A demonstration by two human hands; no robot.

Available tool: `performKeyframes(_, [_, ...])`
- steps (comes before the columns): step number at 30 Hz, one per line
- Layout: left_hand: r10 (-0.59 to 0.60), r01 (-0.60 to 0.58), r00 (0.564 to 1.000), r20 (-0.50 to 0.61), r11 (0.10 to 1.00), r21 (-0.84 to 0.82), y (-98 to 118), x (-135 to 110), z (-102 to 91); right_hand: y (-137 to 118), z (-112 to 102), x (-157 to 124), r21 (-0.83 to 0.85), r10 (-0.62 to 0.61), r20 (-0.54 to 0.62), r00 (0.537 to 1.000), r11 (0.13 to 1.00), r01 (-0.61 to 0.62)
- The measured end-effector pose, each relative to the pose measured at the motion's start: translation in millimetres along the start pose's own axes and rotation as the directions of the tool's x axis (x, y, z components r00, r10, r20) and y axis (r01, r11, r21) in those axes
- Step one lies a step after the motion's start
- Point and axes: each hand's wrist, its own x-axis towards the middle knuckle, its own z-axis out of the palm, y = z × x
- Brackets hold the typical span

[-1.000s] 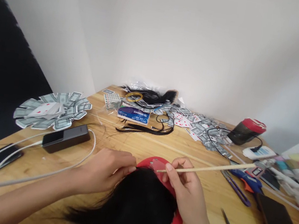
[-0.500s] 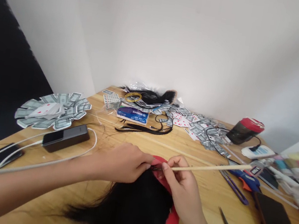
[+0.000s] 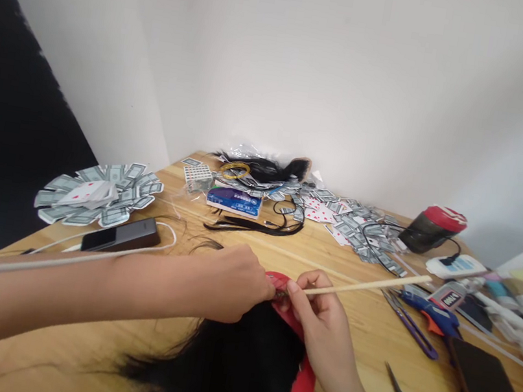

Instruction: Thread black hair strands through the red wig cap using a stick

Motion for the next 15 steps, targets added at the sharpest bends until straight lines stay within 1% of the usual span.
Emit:
performKeyframes(3, [0.027, -0.027, 0.999, -0.032, 1.0, 0.013, -0.4, -2.7, 4.6, -1.5, 1.0, -0.6, -0.003, 0.008, -0.011, 1.0, 1.0, -0.008])
performKeyframes(7, [0.038, -0.042, 0.995, -0.092, 0.998, -0.039, -2.9, -11.0, 9.1, -2.8, 1.4, -0.4, -0.029, 0.004, -0.008, 1.0, 1.0, -0.004])
performKeyframes(11, [0.01, -0.03, 0.991, -0.13, 0.988, -0.149, -6.5, -25.4, 16.3, -2.8, 0.2, 0.0, -0.071, -0.001, -0.02, 1.0, 0.997, 0.0])
performKeyframes(13, [-0.005, -0.039, 0.982, -0.189, 0.973, -0.228, -9.0, -33.8, 24.8, -2.7, -0.4, 0.0, -0.09, -0.005, -0.027, 1.0, 0.996, 0.002])
performKeyframes(15, [-0.024, -0.071, 0.963, -0.27, 0.939, -0.336, -11.7, -41.2, 36.1, -2.6, -0.5, -0.1, -0.105, -0.005, -0.03, 1.0, 0.995, 0.002])
